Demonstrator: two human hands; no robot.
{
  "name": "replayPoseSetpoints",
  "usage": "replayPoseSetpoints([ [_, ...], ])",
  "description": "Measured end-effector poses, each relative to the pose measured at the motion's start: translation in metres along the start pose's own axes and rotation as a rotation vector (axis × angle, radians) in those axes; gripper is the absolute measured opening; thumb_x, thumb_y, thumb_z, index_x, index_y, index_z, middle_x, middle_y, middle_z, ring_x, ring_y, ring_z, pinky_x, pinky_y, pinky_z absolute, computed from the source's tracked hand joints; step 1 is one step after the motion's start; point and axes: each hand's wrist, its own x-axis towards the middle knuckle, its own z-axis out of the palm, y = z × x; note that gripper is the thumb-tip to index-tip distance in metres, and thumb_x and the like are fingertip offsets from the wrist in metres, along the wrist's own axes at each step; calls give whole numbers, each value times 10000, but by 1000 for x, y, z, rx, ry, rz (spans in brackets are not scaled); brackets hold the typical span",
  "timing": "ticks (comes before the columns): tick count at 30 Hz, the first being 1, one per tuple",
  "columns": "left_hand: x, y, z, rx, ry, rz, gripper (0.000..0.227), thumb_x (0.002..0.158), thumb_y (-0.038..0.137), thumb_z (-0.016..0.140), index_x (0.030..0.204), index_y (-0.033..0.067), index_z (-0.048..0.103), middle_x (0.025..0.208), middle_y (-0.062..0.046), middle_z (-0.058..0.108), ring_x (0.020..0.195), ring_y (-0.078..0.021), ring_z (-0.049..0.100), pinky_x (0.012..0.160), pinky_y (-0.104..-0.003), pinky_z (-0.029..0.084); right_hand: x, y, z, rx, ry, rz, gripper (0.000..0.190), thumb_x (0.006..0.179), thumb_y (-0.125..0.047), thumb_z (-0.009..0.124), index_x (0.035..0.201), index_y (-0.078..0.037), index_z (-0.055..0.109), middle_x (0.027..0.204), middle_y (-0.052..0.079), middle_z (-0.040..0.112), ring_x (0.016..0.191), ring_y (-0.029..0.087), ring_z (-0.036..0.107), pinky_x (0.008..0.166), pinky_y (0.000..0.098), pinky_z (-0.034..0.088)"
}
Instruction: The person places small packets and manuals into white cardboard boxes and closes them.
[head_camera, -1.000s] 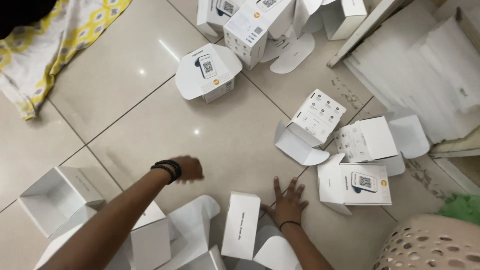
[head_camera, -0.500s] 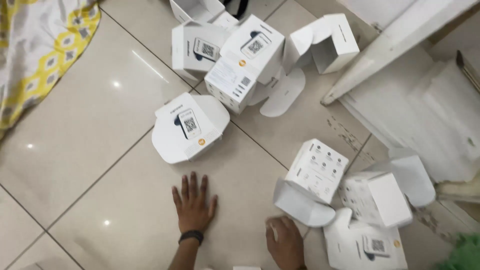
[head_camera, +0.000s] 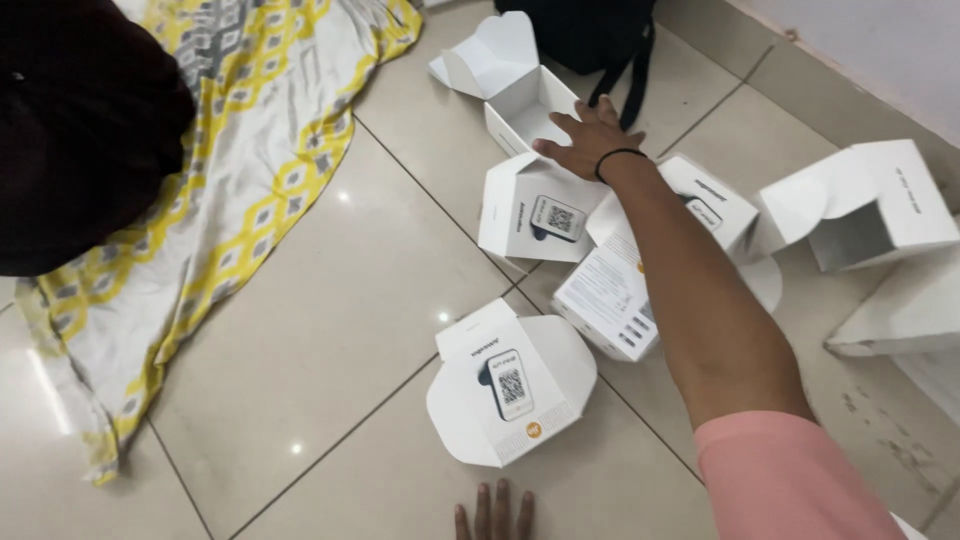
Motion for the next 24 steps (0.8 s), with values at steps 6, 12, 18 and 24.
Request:
replayPoseSetpoints([
  [6, -9, 0, 8, 144, 33, -23, 578, 1051, 690, 302, 1469, 343, 499, 1493, -96, 516, 1396, -314, 475, 1179, -720, 217, -1, -3, 22, -58, -217, 150, 746, 895, -798, 320, 1514, -408, 466, 1702, -17, 179, 1600, 296, -41, 1136, 853, 100],
  [12, 54, 3, -80, -207, -83, -48, 641, 915, 560, 471, 1413, 159, 517, 1493, -211, 401, 1413, -402, 295, 1109, -735, 133, -63, 8, 36, -203, -252, 123, 730, 914, -804, 343, 1420, -353, 613, 1603, 36, 377, 1580, 353, 97, 1128, 844, 155],
  [18, 57, 7, -110, -386, -272, -299, 558, 883, 310, 585, 1352, 14, 524, 1513, -188, 397, 1487, -368, 299, 1240, -615, 195, -148, 9, 68, -274, -252, 11, 700, 911, -782, 372, 1288, -304, 718, 1586, 36, 375, 1538, 354, 166, 1100, 855, 165],
  [24, 54, 6, -117, -754, 190, -554, 736, 999, 426, 586, 1545, 15, 311, 1625, -250, 287, 1528, -388, 300, 1226, -487, 327, -283, 25, 95, -344, -295, 37, 726, 929, -803, 364, 1242, -277, 754, 1556, 64, 408, 1490, 369, 270, 1098, 849, 172],
])
